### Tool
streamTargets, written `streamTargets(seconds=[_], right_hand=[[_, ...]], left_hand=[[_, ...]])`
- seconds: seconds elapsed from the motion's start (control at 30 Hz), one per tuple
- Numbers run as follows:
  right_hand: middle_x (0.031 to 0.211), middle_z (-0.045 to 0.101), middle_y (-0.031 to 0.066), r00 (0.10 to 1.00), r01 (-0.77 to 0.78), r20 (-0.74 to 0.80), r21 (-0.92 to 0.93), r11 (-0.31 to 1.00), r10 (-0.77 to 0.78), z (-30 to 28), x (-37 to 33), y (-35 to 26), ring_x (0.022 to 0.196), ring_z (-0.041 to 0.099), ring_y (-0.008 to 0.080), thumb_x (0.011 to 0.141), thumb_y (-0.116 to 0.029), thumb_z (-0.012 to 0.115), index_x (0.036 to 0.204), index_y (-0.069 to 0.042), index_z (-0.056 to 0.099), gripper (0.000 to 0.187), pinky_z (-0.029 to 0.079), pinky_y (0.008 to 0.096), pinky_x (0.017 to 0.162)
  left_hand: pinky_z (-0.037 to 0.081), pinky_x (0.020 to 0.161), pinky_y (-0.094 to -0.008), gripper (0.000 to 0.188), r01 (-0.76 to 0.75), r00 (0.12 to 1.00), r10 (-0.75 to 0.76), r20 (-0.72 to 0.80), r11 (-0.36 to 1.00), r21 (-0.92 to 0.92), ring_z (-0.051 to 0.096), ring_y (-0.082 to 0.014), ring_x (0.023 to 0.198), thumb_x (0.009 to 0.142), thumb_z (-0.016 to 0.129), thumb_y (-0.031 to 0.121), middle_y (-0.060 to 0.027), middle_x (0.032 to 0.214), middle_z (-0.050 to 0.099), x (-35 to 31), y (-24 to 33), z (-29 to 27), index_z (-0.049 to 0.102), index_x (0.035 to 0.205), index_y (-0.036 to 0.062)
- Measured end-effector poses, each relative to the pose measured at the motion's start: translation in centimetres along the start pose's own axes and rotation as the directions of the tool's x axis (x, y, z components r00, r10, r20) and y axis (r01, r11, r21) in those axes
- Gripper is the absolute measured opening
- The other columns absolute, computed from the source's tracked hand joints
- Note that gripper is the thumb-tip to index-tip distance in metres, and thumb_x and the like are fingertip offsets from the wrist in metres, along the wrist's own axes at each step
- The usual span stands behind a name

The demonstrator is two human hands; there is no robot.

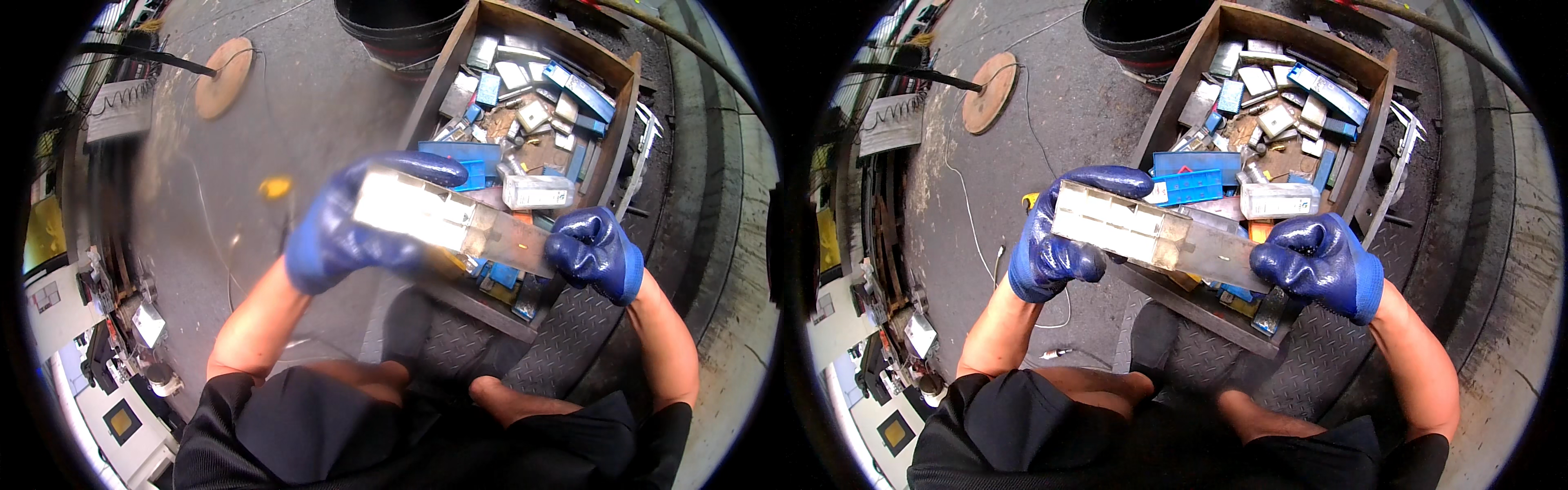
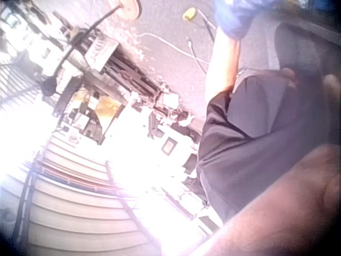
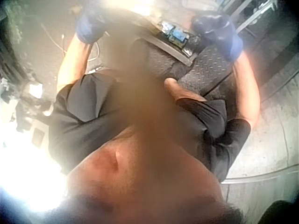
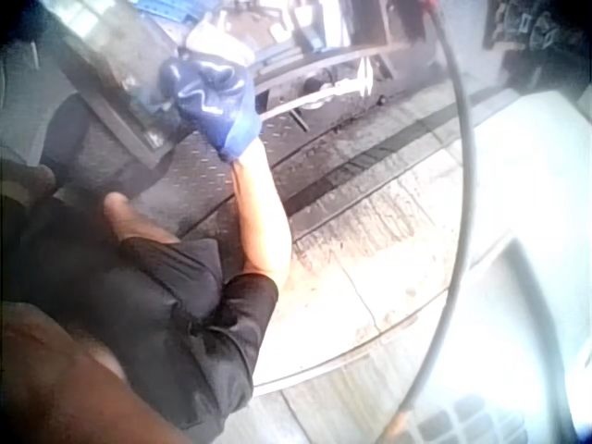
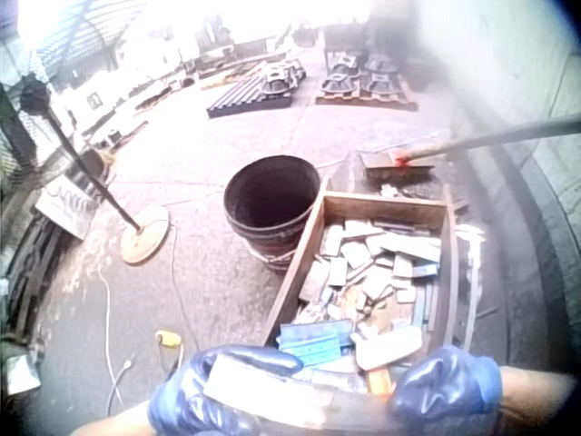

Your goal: The person picks up a rectangular metal block from a bin and cleans its surface using a handheld tool. They then switch to a smaller cylindrical metal part, using a yellow-handled tool to scrape and clean its surface while rotating it in their hands.

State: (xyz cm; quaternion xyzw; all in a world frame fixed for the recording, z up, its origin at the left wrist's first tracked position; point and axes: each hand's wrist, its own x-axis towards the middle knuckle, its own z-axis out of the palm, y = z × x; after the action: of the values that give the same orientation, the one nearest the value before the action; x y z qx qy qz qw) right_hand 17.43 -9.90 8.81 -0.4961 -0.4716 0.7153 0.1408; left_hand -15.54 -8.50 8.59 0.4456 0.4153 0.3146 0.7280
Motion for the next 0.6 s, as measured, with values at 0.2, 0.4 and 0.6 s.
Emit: streamTargets(seconds=[0.2, 0.4, 0.6], right_hand=[[0.065, 0.059, -0.0023, 1.000, -0.005, 0.012, -0.013, 1.000, 0.006, -0.1, 0.1, 0.0, 0.058, 0.052, 0.0052, 0.098, -0.025, 0.074, 0.081, -0.001, 0.073, 0.029, 0.041, 0.0258, 0.051], [0.065, 0.060, -0.0021, 1.000, 0.000, 0.020, -0.049, 0.999, 0.001, -0.4, 0.6, 0.7, 0.058, 0.052, 0.0051, 0.098, -0.025, 0.074, 0.083, -0.001, 0.075, 0.029, 0.042, 0.0255, 0.051], [0.067, 0.062, -0.0019, 1.000, -0.023, 0.016, -0.100, 0.995, 0.025, -0.4, 0.6, 0.5, 0.060, 0.053, 0.0052, 0.098, -0.024, 0.073, 0.085, -0.001, 0.076, 0.027, 0.043, 0.0253, 0.053]], left_hand=[[0.049, 0.107, -0.0383, 0.101, 0.018, 1.000, -0.018, 0.014, 0.999, 0.029, 0.064, -0.0230, 0.125, 0.059, 0.100, 0.050, -0.0114, 0.136, 0.067, -0.2, 0.5, 0.1, 0.062, 0.137, -0.0007], [0.062, 0.096, -0.0376, 0.073, -0.297, 0.945, 0.279, 0.173, 0.951, 0.089, 0.073, -0.0225, 0.108, 0.073, 0.095, 0.019, -0.0138, 0.122, 0.074, 0.8, -0.1, -0.1, 0.061, 0.134, -0.0015], [0.063, 0.086, -0.0289, 0.077, -0.400, 0.903, 0.384, 0.193, 0.915, 0.049, 0.072, -0.0213, 0.108, 0.075, 0.093, 0.023, -0.0139, 0.121, 0.074, 0.6, -4.0, -1.5, 0.057, 0.138, -0.0036]])
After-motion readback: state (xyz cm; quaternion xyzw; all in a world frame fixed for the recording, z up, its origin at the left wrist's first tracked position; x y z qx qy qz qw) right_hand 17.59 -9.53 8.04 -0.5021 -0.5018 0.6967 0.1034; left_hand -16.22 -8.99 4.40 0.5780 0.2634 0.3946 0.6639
